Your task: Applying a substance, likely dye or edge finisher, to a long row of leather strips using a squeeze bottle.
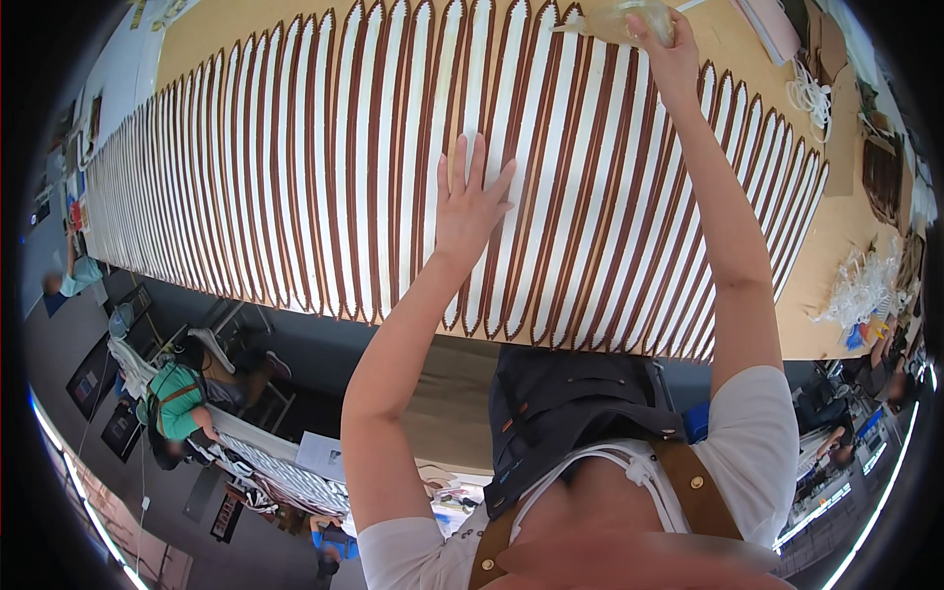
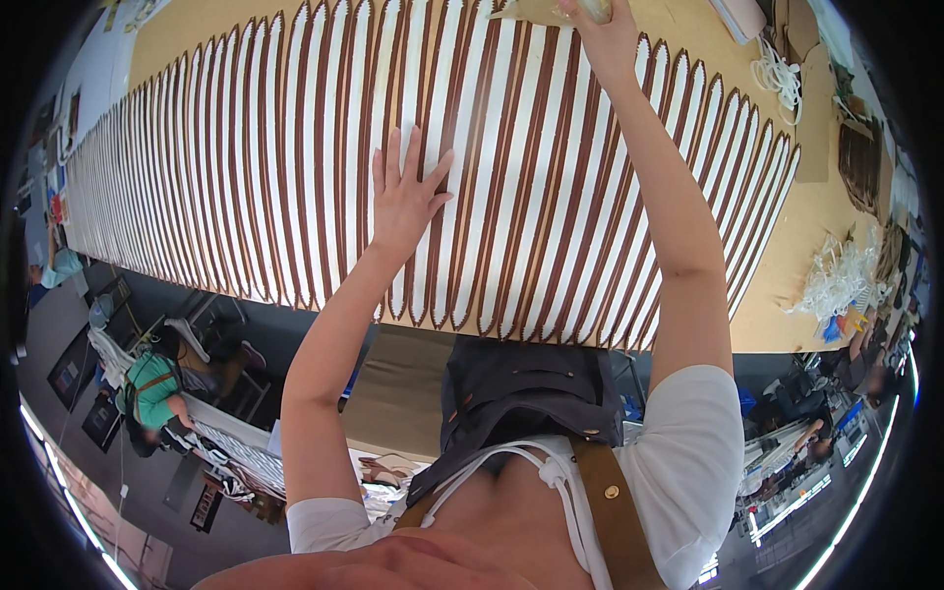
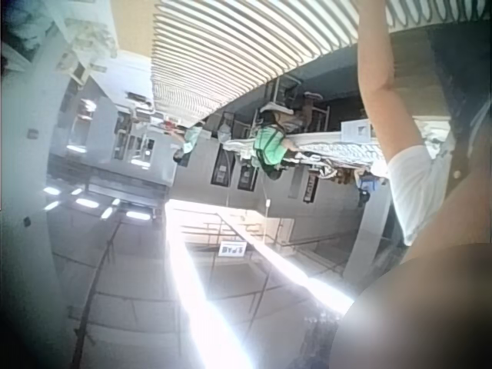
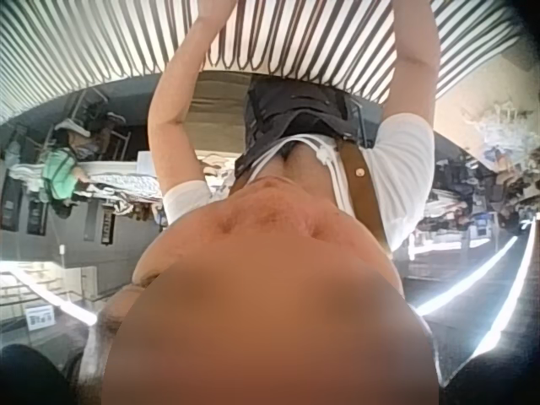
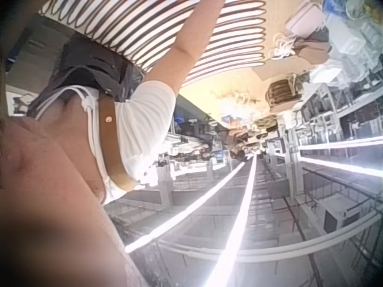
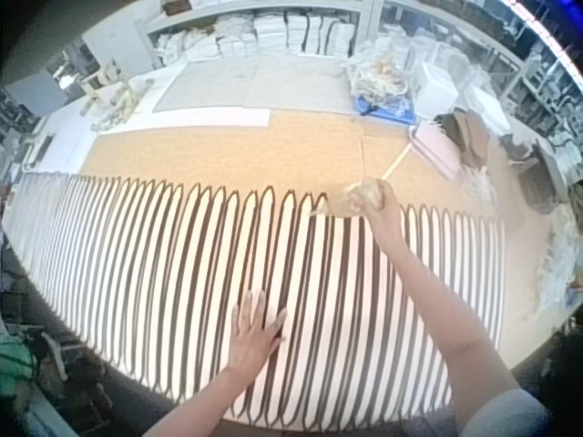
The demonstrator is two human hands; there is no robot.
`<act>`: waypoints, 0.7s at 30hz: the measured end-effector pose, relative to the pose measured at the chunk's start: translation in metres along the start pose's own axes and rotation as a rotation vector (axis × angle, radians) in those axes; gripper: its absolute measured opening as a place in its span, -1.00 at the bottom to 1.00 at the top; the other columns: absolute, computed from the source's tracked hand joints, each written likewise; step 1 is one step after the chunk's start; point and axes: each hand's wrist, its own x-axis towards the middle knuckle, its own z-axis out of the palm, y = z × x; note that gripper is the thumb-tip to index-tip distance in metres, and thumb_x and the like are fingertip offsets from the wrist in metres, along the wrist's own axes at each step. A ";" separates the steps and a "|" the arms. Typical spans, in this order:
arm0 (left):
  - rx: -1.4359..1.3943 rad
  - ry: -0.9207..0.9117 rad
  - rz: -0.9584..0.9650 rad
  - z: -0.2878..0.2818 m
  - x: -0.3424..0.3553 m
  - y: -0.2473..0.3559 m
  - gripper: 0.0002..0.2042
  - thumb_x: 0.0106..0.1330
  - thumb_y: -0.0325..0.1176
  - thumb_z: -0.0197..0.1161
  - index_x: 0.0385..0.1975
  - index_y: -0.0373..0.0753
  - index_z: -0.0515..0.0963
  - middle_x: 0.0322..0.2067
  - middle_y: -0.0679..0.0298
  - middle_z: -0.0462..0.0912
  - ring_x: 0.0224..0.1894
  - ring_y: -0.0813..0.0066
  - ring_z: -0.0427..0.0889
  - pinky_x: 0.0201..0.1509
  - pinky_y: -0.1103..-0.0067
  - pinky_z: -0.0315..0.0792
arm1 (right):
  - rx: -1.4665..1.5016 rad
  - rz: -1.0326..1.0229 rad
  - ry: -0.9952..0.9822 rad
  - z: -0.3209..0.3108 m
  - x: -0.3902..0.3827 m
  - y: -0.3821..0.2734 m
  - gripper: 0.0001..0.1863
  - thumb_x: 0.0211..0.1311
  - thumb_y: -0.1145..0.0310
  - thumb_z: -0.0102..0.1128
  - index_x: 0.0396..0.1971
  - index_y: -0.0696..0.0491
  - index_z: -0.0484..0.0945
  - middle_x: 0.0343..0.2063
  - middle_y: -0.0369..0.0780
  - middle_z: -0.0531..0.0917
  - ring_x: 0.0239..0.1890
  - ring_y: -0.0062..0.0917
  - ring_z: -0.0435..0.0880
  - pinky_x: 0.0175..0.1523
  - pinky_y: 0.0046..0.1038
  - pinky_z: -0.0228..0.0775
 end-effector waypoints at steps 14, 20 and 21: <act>-0.011 -0.019 -0.002 -0.002 0.001 0.001 -0.38 0.21 0.00 0.43 0.34 0.24 0.51 0.53 0.03 0.14 0.61 -0.11 -0.07 0.59 -0.04 -0.05 | 0.074 0.041 -0.264 -0.014 -0.047 0.011 -0.23 0.19 -0.05 0.52 0.24 0.14 0.49 -0.04 -0.20 0.70 0.02 -0.53 0.67 0.14 -0.44 0.52; -0.012 -0.015 -0.003 -0.002 0.000 0.000 -0.37 0.19 -0.01 0.44 0.34 0.23 0.51 0.52 0.03 0.16 0.60 -0.12 -0.05 0.58 -0.05 -0.04 | 0.099 0.077 -0.351 -0.016 -0.072 0.006 -0.24 0.19 -0.01 0.54 0.25 0.12 0.46 -0.04 -0.18 0.70 0.01 -0.50 0.68 0.12 -0.43 0.56; -0.011 -0.016 -0.004 -0.002 0.000 0.000 -0.37 0.19 -0.01 0.44 0.34 0.23 0.51 0.52 0.03 0.16 0.60 -0.12 -0.05 0.58 -0.05 -0.04 | 0.092 0.080 -0.371 -0.016 -0.074 0.005 -0.25 0.19 0.00 0.54 0.25 0.12 0.46 -0.04 -0.18 0.70 0.02 -0.51 0.68 0.12 -0.44 0.55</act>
